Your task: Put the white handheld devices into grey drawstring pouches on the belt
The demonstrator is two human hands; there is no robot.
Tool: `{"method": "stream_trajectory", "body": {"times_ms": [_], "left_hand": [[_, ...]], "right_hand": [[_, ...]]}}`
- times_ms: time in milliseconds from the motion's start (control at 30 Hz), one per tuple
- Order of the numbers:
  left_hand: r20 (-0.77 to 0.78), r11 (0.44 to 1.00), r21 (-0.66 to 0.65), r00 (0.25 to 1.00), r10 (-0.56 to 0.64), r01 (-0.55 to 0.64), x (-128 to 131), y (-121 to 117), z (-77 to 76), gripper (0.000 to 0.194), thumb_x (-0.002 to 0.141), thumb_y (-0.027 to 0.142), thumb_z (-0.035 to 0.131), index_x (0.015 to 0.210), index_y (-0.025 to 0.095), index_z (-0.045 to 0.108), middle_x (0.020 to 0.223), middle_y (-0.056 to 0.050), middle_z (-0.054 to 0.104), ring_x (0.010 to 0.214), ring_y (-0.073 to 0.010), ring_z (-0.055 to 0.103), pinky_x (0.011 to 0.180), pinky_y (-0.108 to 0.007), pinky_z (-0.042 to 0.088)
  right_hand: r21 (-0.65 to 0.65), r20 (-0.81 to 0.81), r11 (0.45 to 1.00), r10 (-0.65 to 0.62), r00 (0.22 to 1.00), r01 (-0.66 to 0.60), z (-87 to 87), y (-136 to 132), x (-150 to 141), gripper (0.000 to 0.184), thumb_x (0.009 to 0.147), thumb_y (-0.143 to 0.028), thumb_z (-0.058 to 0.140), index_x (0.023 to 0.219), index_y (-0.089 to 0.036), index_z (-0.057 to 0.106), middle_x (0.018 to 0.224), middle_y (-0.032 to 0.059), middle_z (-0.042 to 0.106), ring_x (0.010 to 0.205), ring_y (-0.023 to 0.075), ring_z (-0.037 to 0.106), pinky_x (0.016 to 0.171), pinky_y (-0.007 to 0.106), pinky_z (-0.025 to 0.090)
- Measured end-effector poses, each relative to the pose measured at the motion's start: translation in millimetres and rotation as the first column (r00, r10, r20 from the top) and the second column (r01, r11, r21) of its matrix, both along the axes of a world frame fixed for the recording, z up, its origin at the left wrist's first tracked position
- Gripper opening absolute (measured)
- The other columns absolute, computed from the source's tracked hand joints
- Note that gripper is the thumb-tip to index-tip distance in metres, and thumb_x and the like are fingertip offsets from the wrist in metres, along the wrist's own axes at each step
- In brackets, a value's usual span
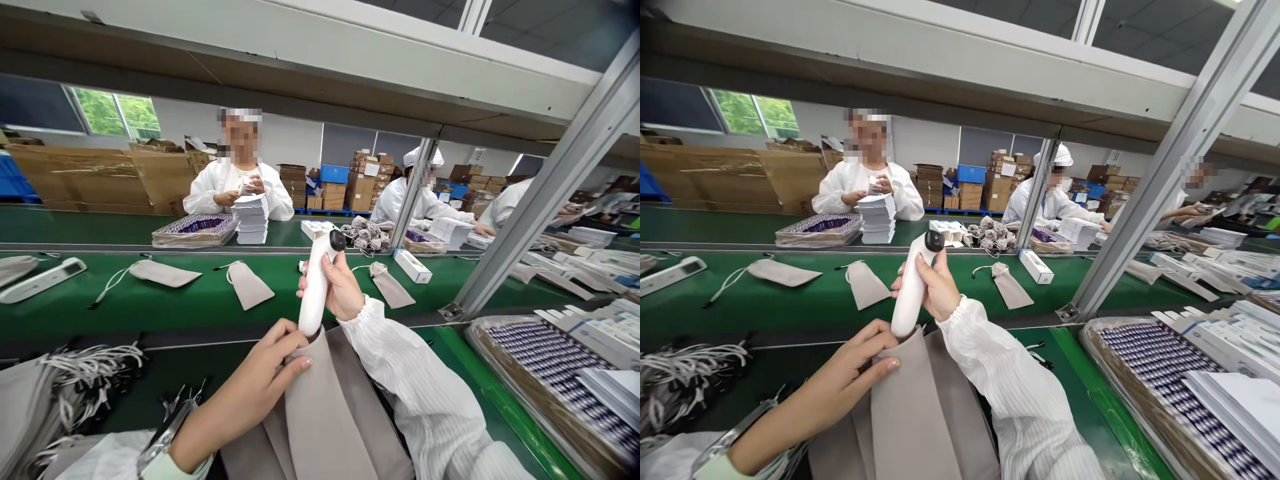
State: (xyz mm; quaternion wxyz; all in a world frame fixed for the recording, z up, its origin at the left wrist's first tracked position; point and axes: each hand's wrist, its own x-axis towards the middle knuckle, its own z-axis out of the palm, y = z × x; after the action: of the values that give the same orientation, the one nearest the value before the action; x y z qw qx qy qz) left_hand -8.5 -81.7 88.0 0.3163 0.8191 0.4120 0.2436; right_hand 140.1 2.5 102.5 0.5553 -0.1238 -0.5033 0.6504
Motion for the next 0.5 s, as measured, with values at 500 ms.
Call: {"method": "stream_trajectory", "body": {"times_ms": [500], "left_hand": [[-0.068, 0.909, 0.121, 0.911, 0.407, -0.398, -28.7, 20.9, 10.6, 0.033, 0.079, 0.048, 0.035, 0.092, 0.023, 0.052, 0.084, -0.002, 0.048, 0.070, -0.0157, 0.049, 0.057, -0.024, 0.040]], "right_hand": [[0.650, 0.741, 0.730, -0.546, 0.390, -0.212, -16.6, -20.9, -12.4, 0.042, 0.082, -0.049, 0.027, 0.097, -0.023, 0.056, 0.066, 0.0002, 0.056, 0.060, 0.0127, 0.051, 0.060, 0.024, 0.037]]}}
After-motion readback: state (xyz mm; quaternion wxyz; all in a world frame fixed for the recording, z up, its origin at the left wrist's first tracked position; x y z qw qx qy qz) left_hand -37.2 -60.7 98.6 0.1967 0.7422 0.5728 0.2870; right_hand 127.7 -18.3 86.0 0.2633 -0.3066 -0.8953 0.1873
